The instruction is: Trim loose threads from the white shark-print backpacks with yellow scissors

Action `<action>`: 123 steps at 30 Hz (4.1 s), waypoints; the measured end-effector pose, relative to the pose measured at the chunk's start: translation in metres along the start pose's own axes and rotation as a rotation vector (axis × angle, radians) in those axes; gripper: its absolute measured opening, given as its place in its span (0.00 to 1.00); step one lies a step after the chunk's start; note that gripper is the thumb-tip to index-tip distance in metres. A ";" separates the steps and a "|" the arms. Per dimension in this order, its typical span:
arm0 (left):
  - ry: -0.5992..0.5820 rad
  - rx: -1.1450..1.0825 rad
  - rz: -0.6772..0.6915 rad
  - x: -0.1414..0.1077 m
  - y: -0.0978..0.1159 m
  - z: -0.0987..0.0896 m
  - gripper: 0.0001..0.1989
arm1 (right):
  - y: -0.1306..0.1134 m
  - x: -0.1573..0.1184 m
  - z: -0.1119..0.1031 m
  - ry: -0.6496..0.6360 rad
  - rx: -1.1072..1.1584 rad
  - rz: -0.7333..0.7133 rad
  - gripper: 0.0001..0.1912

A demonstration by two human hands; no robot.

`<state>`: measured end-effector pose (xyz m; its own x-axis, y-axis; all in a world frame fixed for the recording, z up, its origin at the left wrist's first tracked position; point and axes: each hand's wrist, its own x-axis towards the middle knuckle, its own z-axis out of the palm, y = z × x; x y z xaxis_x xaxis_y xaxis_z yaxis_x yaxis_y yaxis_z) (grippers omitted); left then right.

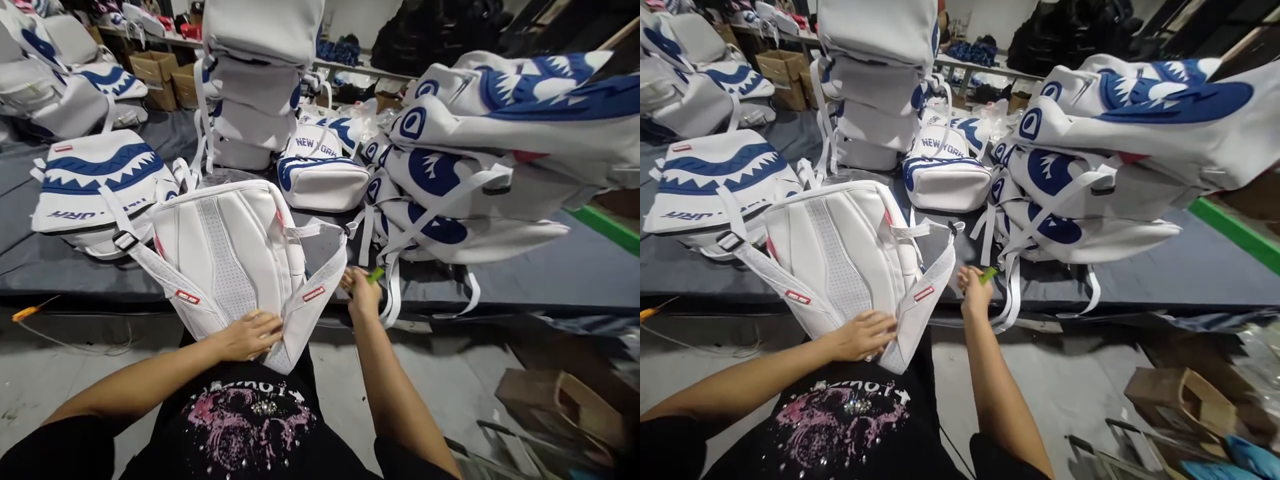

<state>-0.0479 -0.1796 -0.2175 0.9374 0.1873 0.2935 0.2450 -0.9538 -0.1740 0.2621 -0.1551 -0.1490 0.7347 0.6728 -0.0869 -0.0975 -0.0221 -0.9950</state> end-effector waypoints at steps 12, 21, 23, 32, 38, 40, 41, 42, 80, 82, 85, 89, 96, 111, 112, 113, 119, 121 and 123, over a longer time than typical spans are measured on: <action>-0.142 0.004 -0.142 0.127 -0.188 -0.064 0.19 | 0.016 -0.075 0.110 -0.527 -0.160 -0.547 0.13; -0.114 -0.099 -0.130 0.113 -0.225 -0.072 0.28 | 0.027 -0.059 0.102 -0.513 -0.223 -0.465 0.10; -0.102 -0.092 -0.169 0.109 -0.245 -0.082 0.28 | 0.029 -0.059 0.099 -0.519 -0.202 -0.444 0.10; -0.203 0.048 -0.261 0.093 -0.256 -0.119 0.30 | 0.010 -0.061 0.094 -0.508 -0.146 -0.296 0.17; -0.178 -0.046 -0.205 0.093 -0.183 -0.088 0.19 | -0.029 -0.061 0.080 -0.629 -0.121 -0.138 0.23; -0.126 -0.101 -0.247 0.092 -0.175 -0.082 0.16 | -0.034 -0.062 0.074 -0.648 -0.115 -0.154 0.26; -0.098 -0.145 -0.265 0.091 -0.175 -0.081 0.15 | -0.036 -0.063 0.072 -0.662 -0.098 -0.160 0.28; -0.073 -0.199 -0.277 0.090 -0.175 -0.081 0.14 | -0.037 -0.064 0.070 -0.684 -0.075 -0.155 0.27; 0.151 -0.295 -0.391 0.075 -0.140 -0.057 0.06 | -0.024 -0.076 0.106 -0.405 -0.190 -0.341 0.14; 0.158 -0.295 -0.391 0.075 -0.140 -0.057 0.06 | -0.025 -0.076 0.106 -0.404 -0.182 -0.356 0.13; 0.153 -0.306 -0.415 0.076 -0.140 -0.057 0.05 | -0.023 -0.075 0.105 -0.411 -0.206 -0.386 0.12; 0.129 -0.319 -0.431 0.077 -0.139 -0.060 0.05 | -0.020 -0.075 0.103 -0.389 -0.273 -0.398 0.13; 0.163 -0.283 -0.399 0.075 -0.139 -0.056 0.06 | -0.022 -0.076 0.105 -0.377 -0.308 -0.408 0.14; 0.140 -0.308 -0.412 0.077 -0.138 -0.056 0.07 | -0.024 -0.073 0.104 -0.389 -0.332 -0.428 0.12; 0.139 -0.309 -0.414 0.077 -0.138 -0.057 0.06 | -0.023 -0.074 0.104 -0.377 -0.332 -0.441 0.12; 0.135 -0.307 -0.416 0.077 -0.137 -0.057 0.05 | -0.022 -0.074 0.104 -0.367 -0.333 -0.445 0.12; 0.132 -0.251 -0.414 0.077 -0.137 -0.059 0.04 | -0.022 -0.073 0.104 -0.380 -0.332 -0.418 0.13; 0.124 -0.243 -0.412 0.077 -0.138 -0.060 0.04 | -0.022 -0.073 0.104 -0.392 -0.299 -0.400 0.13; 0.118 -0.240 -0.412 0.077 -0.138 -0.060 0.04 | -0.022 -0.073 0.103 -0.406 -0.260 -0.373 0.13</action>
<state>-0.0245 -0.0473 -0.1145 0.7363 0.5461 0.3995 0.5131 -0.8356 0.1964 0.1409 -0.1274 -0.1158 0.3677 0.8971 0.2451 0.3219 0.1245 -0.9386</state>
